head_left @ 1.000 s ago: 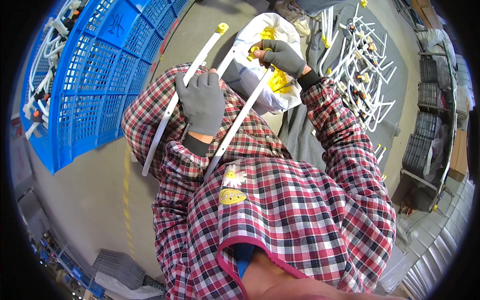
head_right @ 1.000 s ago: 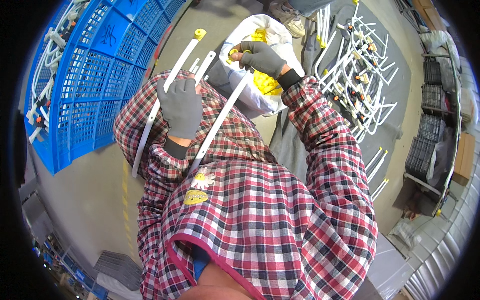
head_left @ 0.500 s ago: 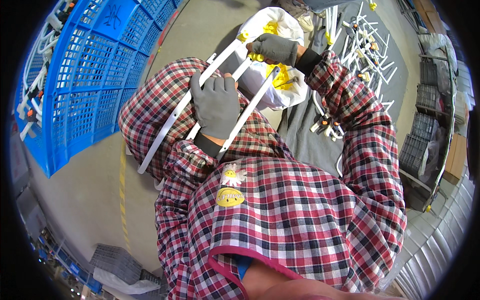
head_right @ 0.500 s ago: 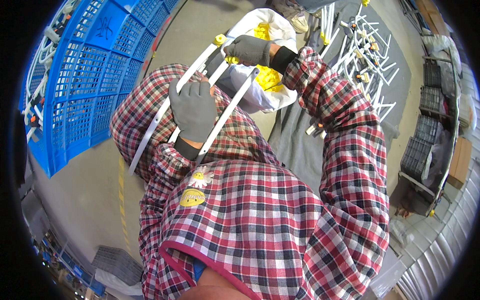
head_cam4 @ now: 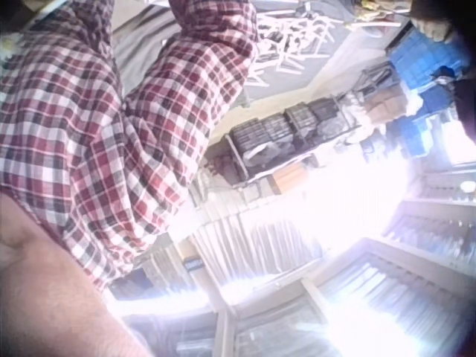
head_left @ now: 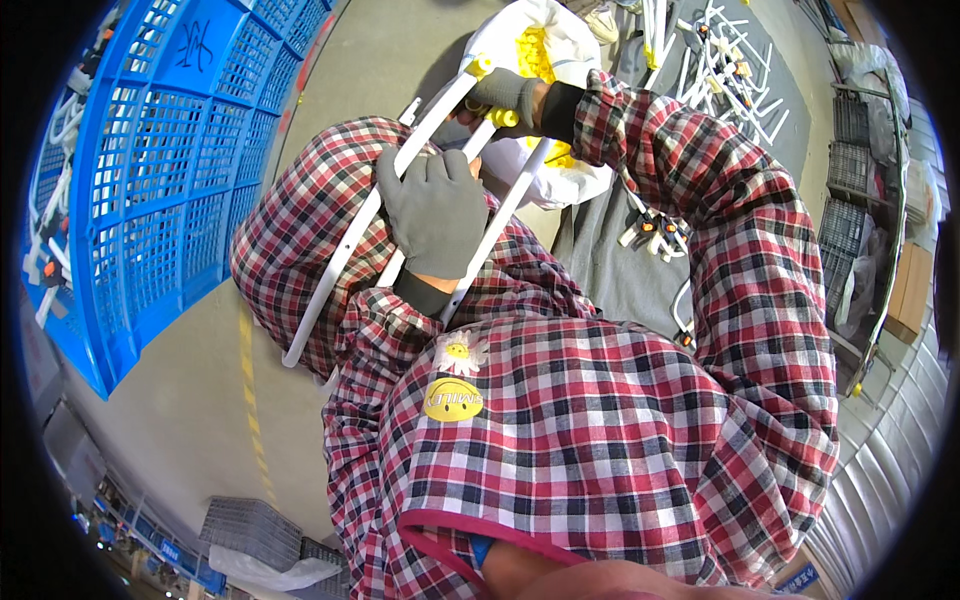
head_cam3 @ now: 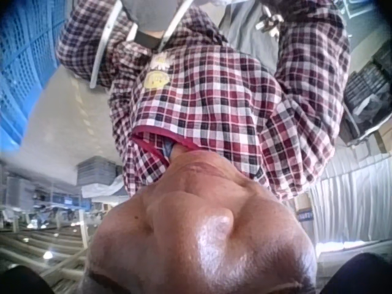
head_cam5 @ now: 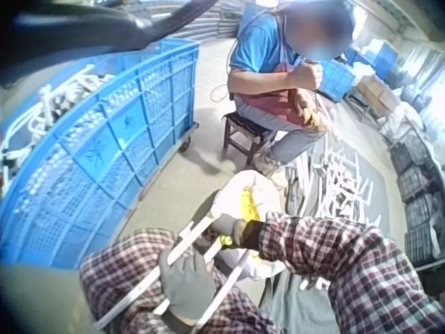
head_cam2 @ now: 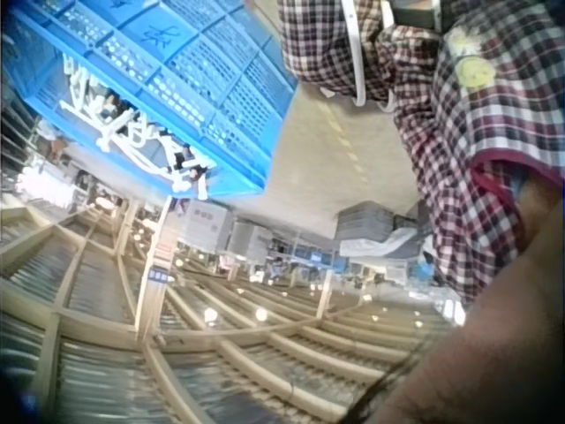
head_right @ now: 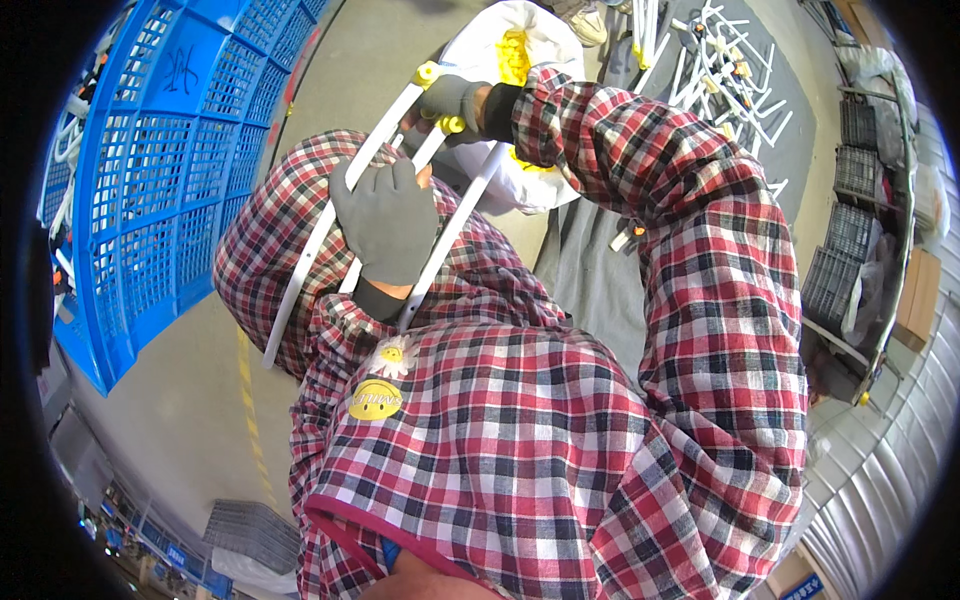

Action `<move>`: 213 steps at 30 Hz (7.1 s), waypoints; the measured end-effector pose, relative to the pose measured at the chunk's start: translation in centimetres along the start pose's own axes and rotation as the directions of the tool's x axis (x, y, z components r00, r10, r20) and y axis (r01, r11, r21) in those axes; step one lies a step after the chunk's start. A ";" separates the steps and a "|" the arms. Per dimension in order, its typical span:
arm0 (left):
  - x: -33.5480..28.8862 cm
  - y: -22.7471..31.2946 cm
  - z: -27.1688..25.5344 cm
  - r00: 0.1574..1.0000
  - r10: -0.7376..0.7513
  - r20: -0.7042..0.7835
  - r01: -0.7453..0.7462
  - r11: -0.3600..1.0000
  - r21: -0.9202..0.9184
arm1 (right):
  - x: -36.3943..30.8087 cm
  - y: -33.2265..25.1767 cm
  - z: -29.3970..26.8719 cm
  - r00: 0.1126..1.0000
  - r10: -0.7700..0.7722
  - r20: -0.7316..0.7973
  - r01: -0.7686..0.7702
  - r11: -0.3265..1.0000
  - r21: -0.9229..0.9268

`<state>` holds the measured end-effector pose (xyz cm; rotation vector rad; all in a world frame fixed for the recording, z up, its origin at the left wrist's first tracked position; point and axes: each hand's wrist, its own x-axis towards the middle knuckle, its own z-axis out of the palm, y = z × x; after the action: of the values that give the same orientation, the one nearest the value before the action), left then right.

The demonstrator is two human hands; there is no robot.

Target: The person sits on the floor and repeatedly picks white plastic frames and yellow caps from a bag, then presses the caps onto the frame ends. Completed frames are placed into a blue crate. Another worker is visible nearby performing similar assembly.

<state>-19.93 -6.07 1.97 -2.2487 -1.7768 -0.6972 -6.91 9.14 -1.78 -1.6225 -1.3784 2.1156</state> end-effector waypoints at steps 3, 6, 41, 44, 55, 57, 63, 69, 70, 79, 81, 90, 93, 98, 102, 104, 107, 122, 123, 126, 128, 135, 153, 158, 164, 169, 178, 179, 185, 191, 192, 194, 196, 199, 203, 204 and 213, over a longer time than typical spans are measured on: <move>-0.3 -0.3 0.1 1.000 0.011 -0.020 -0.011 1.000 0.010 | -1.8 -1.6 1.6 0.983 0.181 -0.026 -0.176 0.975 0.136; -0.4 -0.4 -0.6 0.999 -0.034 0.043 0.035 0.999 -0.037 | 0.6 -0.1 0.9 0.997 -0.076 0.006 0.077 0.996 -0.043; -1.8 2.4 -0.5 0.957 0.175 0.233 -0.160 0.984 -0.082 | -0.7 5.0 -5.5 0.881 -0.111 0.460 -0.105 0.902 0.419; -2.0 2.5 0.2 0.956 0.207 0.208 -0.189 0.976 -0.104 | -1.1 6.4 -5.8 0.791 -0.106 0.602 -0.250 0.843 0.476; -1.9 2.8 -0.7 0.951 0.163 0.263 -0.141 0.985 -0.101 | -0.6 7.3 -3.9 0.928 -0.257 0.271 0.062 0.821 0.567; -2.1 2.3 -0.7 0.962 0.220 0.162 -0.200 0.971 -0.134 | -1.8 8.6 -6.7 0.910 -0.411 -0.048 0.414 0.906 0.085; -4.2 -0.9 -3.2 0.985 0.134 0.111 -0.129 0.991 -0.047 | -4.4 20.9 -15.4 0.881 -0.336 -0.332 -0.236 0.294 -0.926; -1.8 -0.4 -5.1 0.938 0.196 0.285 -0.184 0.981 -0.068 | -2.0 21.2 -12.0 0.855 -0.267 -0.445 -0.290 0.465 -0.837; -1.5 -0.5 -4.7 0.941 0.222 0.256 -0.203 0.974 -0.100 | -0.2 21.7 -12.9 0.818 -0.193 -0.542 -0.333 0.609 -0.720; -2.9 -2.2 -1.9 0.924 0.219 0.314 -0.225 0.974 -0.017 | -8.9 16.2 -15.5 0.835 -0.415 -0.360 0.215 0.850 -0.482; -2.8 -2.2 -1.4 0.919 0.174 0.354 -0.198 0.980 0.034 | -12.3 14.0 -14.3 0.762 -0.431 -0.483 0.433 0.894 -0.116; -2.7 -2.1 1.1 0.946 0.064 0.317 -0.092 0.993 0.073 | -13.4 1.4 -6.6 0.378 -0.817 -0.436 0.857 0.131 0.498; -1.8 -1.5 0.8 0.948 0.035 0.316 -0.055 0.997 0.053 | -12.3 -0.6 -6.7 0.356 -0.885 -0.299 0.858 0.183 0.480; -2.3 -1.5 0.9 0.951 0.006 0.310 -0.019 0.999 0.039 | -11.3 -1.0 -4.2 0.461 -0.799 -0.386 0.853 0.279 0.440; -2.2 -1.3 0.5 0.943 0.001 0.333 -0.011 1.000 0.028 | -11.1 0.1 -5.5 0.442 -0.859 -0.259 0.837 0.291 0.465; -2.5 -1.2 0.6 0.936 -0.003 0.353 -0.007 1.000 0.028 | -11.3 0.2 -4.8 0.528 -0.757 -0.386 0.824 0.345 0.449; -2.7 -1.1 0.5 0.915 0.019 0.402 -0.037 0.999 0.038 | -10.5 -1.1 -2.6 0.550 -0.786 -0.281 0.828 0.469 0.308; -3.5 -1.6 2.1 0.951 -0.006 0.310 0.011 1.000 -0.014 | -6.8 4.8 -1.9 0.382 -0.815 -0.436 0.888 0.192 0.418; -3.7 -1.7 2.4 0.937 -0.011 0.350 0.006 1.000 0.015 | -7.1 5.1 -1.6 0.386 -0.808 -0.446 0.900 0.222 0.376; -3.9 -2.1 2.8 0.955 -0.040 0.293 0.050 0.998 -0.026 | -9.3 5.5 -1.6 0.485 -0.768 -0.418 0.851 0.305 0.427; -3.3 -1.4 1.1 0.963 0.008 0.271 0.007 0.999 -0.052 | -11.0 6.2 -2.2 0.542 -0.734 -0.410 0.817 0.347 0.460; -3.0 0.0 -0.5 0.969 0.127 0.210 -0.088 0.978 -0.188 | -17.4 5.9 -1.5 0.506 -0.697 -0.509 0.863 0.397 0.314; -2.0 -1.9 2.5 0.990 -0.073 0.118 0.082 0.994 -0.075 | -12.7 3.6 0.4 0.407 -0.798 -0.445 0.914 0.350 0.207; -2.0 -1.5 2.2 0.989 -0.099 0.114 0.110 0.989 -0.101 | -15.3 3.4 1.1 0.404 -0.838 -0.367 0.829 0.166 0.534; -2.0 -1.3 1.5 0.989 -0.095 0.117 0.109 0.986 -0.125 | -16.0 3.5 -0.3 0.399 -0.838 -0.372 0.817 0.141 0.559; -1.8 -1.3 1.1 0.983 -0.123 0.133 0.145 0.976 -0.165 | -16.3 3.8 0.2 0.380 -0.840 -0.388 0.873 0.186 0.451; -2.0 -1.1 1.3 0.968 -0.192 0.161 0.224 0.951 -0.212 | -12.2 1.7 2.3 0.456 -0.851 -0.261 0.889 0.420 0.183; -1.7 -1.0 1.3 0.964 -0.202 0.176 0.236 0.950 -0.204 | -11.2 1.7 1.9 0.459 -0.829 -0.318 0.888 0.416 0.198; -1.7 -1.2 1.9 0.953 -0.218 0.209 0.247 0.961 -0.125 | -9.2 4.7 1.7 0.457 -0.814 -0.359 0.874 0.335 0.352; -1.8 -1.2 1.6 0.960 -0.217 0.174 0.244 0.957 -0.155 | -10.3 3.6 3.0 0.392 -0.857 -0.335 0.898 0.277 0.341; -1.9 -1.3 1.6 0.978 -0.181 0.103 0.198 0.962 -0.188 | -11.2 4.3 3.2 0.409 -0.845 -0.346 0.882 0.267 0.389; -2.4 -1.3 2.0 0.990 -0.139 0.010 0.138 0.969 -0.205 | -12.7 4.9 3.7 0.400 -0.840 -0.368 0.903 0.291 0.317; -2.5 -1.4 2.0 0.992 -0.124 -0.033 0.113 0.968 -0.223 | -13.5 6.1 3.2 0.436 -0.824 -0.362 0.888 0.328 0.321; -2.6 -1.2 2.1 0.994 -0.110 -0.029 0.101 0.972 -0.211 | -14.3 7.4 2.7 0.472 -0.814 -0.339 0.871 0.372 0.321; -2.9 -0.9 1.2 0.996 -0.068 0.061 0.081 0.970 -0.229 | -16.7 5.3 3.7 0.459 -0.811 -0.362 0.884 0.458 0.095; -3.1 -0.8 0.9 0.996 -0.060 0.069 0.075 0.969 -0.234 | -16.8 5.5 3.0 0.473 -0.830 -0.295 0.877 0.474 0.074; -3.0 -1.1 2.3 0.998 -0.065 0.028 0.068 0.986 -0.154 | -19.9 2.6 5.3 0.318 -0.836 -0.447 0.944 0.320 0.072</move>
<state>-20.94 -7.41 -1.62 -2.3124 -1.8762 -0.8535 -2.16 -7.13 10.17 -0.6414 -1.2453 1.1635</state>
